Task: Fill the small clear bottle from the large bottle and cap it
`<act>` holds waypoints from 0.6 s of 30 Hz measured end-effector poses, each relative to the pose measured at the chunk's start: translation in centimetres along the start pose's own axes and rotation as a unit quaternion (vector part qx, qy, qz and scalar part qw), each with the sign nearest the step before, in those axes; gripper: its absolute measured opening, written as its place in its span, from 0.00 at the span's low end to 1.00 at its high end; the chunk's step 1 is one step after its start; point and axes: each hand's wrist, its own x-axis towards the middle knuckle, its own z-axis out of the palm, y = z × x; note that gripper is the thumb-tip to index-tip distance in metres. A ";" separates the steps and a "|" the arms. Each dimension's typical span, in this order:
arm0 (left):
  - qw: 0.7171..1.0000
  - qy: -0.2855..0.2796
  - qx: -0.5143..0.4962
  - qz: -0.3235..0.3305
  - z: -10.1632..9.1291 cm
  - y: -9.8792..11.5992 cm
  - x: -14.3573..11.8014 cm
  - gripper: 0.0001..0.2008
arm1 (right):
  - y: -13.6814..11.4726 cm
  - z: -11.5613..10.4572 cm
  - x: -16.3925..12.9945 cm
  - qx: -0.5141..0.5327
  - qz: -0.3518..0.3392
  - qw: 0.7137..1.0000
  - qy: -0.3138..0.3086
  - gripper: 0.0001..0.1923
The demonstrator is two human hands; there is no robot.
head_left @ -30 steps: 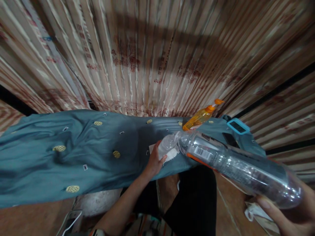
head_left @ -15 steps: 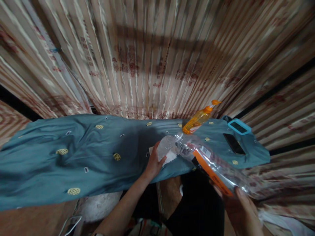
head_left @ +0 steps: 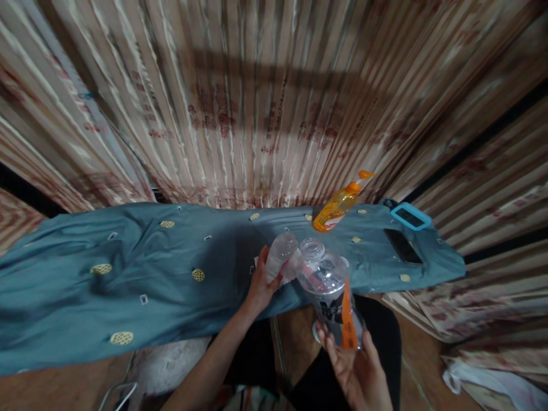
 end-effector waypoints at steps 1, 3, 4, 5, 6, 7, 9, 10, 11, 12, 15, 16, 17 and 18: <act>1.000 -0.006 -0.003 -0.005 -0.2 -0.1 -0.2 0.44 | 0.4 -0.1 0.1 0.006 0.023 1.000 -0.018 0.32; 1.000 -0.012 -0.010 -0.013 -0.9 -0.2 -1.0 0.45 | 1.0 -0.1 0.3 0.016 0.060 0.997 -0.054 0.31; 1.000 -0.012 -0.007 -0.016 -1.4 -0.2 -1.6 0.46 | 1.3 -0.1 0.4 0.022 0.075 0.994 -0.071 0.30; 1.000 -0.003 -0.002 -0.014 -1.9 0.0 -2.4 0.46 | 1.6 0.0 0.5 0.027 0.088 0.992 -0.089 0.29; 1.000 0.009 0.005 -0.010 -2.6 0.2 -3.2 0.46 | 2.0 0.1 0.6 0.031 0.101 0.989 -0.106 0.30; 1.000 0.017 0.014 -0.006 -3.2 0.4 -4.2 0.46 | 2.3 0.2 0.7 0.033 0.115 0.985 -0.124 0.30; 0.999 0.021 0.026 -0.004 -4.3 1.1 -6.5 0.47 | 3.2 0.5 1.0 0.036 0.141 0.977 -0.158 0.33; 1.000 0.012 0.021 0.001 -4.7 1.4 -7.6 0.48 | 3.8 0.6 1.1 0.037 0.152 0.972 -0.173 0.34; 1.000 -0.004 0.012 0.000 -5.0 1.8 -8.7 0.50 | 4.5 0.6 1.3 0.039 0.158 0.969 -0.186 0.35; 1.000 -0.022 0.002 -0.012 -5.1 2.2 -9.6 0.51 | 5.3 0.7 1.5 0.041 0.161 0.966 -0.196 0.35; 0.996 -0.065 -0.010 -0.063 -4.7 3.2 -11.5 0.54 | 8.1 0.7 2.0 0.040 0.147 0.964 -0.216 0.32; 0.994 -0.073 -0.005 -0.087 -4.4 3.5 -11.8 0.49 | 9.0 0.7 2.2 0.035 0.139 0.965 -0.218 0.32; 0.990 -0.083 -0.003 -0.113 -4.0 3.7 -11.9 0.43 | 9.8 0.7 2.4 0.026 0.132 0.967 -0.218 0.32; 0.986 -0.093 -0.003 -0.139 -3.7 3.9 -12.0 0.36 | 10.5 0.7 2.5 0.013 0.127 0.968 -0.217 0.32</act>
